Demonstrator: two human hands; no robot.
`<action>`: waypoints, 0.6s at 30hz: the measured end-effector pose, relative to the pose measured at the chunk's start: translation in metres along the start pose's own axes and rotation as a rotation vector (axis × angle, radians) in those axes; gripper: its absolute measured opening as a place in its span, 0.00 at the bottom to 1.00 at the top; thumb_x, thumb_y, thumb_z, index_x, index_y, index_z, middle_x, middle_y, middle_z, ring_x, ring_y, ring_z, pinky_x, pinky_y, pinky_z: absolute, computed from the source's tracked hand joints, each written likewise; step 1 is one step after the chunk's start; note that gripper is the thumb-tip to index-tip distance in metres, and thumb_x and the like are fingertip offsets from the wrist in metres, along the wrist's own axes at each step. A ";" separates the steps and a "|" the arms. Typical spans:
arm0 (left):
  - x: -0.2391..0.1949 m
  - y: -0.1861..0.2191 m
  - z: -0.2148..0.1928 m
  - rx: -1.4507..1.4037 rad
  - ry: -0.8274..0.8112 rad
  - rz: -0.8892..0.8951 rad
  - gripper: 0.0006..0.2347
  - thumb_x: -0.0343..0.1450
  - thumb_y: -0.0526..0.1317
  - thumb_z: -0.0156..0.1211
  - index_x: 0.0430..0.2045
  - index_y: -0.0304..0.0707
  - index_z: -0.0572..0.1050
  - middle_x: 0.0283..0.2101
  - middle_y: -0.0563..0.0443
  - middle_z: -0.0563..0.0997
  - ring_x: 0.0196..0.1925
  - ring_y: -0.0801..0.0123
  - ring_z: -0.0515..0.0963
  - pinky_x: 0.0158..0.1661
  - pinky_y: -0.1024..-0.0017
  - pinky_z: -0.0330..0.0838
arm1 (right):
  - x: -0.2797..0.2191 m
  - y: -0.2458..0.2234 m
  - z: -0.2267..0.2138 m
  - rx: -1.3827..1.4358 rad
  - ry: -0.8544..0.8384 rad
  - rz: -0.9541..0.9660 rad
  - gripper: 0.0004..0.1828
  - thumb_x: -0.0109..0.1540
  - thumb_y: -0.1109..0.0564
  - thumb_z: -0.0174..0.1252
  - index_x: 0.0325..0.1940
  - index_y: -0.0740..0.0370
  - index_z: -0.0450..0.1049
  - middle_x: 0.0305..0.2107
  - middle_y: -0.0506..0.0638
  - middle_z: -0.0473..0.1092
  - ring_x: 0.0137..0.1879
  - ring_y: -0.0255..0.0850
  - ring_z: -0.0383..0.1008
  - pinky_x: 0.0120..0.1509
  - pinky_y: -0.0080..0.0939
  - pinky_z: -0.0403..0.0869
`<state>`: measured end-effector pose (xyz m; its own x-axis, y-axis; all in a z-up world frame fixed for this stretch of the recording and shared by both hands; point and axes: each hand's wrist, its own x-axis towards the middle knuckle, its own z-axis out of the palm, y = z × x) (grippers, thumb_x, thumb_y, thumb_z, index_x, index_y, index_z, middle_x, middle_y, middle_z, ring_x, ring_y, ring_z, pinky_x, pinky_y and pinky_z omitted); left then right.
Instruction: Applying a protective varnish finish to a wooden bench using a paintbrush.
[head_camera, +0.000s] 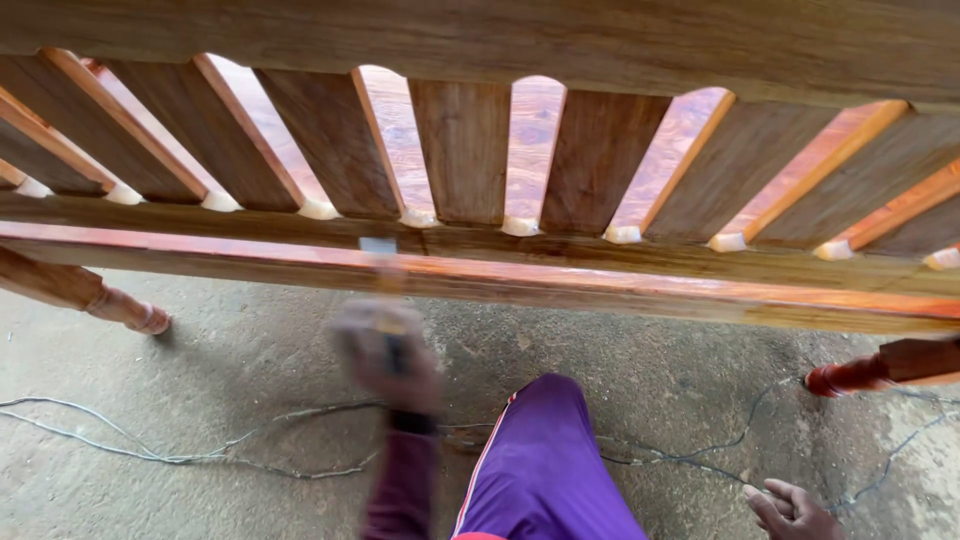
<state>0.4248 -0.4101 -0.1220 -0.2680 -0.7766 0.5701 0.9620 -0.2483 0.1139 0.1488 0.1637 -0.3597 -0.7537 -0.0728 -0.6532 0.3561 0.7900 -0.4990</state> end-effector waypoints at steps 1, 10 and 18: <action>-0.020 -0.044 0.029 0.685 0.017 0.100 0.05 0.80 0.38 0.55 0.35 0.41 0.69 0.40 0.51 0.73 0.39 0.73 0.74 0.38 0.74 0.76 | 0.016 0.011 0.002 0.003 -0.103 -0.009 0.48 0.57 0.42 0.68 0.72 0.74 0.62 0.40 0.65 0.80 0.39 0.47 0.80 0.42 0.46 0.78; 0.016 -0.012 0.071 1.496 -0.183 0.224 0.04 0.71 0.32 0.57 0.36 0.41 0.75 0.45 0.51 0.77 0.47 0.69 0.78 0.48 0.70 0.78 | -0.002 -0.016 0.019 -0.057 -0.054 -0.059 0.45 0.57 0.43 0.68 0.71 0.72 0.65 0.41 0.66 0.80 0.44 0.50 0.83 0.52 0.50 0.80; 0.085 0.091 0.109 1.097 0.152 0.117 0.05 0.71 0.31 0.49 0.28 0.43 0.71 0.31 0.57 0.70 0.32 0.80 0.71 0.36 0.77 0.73 | -0.031 -0.017 0.016 0.004 0.116 -0.101 0.41 0.57 0.44 0.69 0.68 0.72 0.72 0.40 0.67 0.80 0.47 0.54 0.84 0.56 0.54 0.80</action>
<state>0.4954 -0.4357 0.0252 -0.1043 -0.8433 0.5272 0.4867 0.4190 0.7665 0.1746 0.1428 -0.3399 -0.8445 -0.0812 -0.5293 0.2768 0.7800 -0.5613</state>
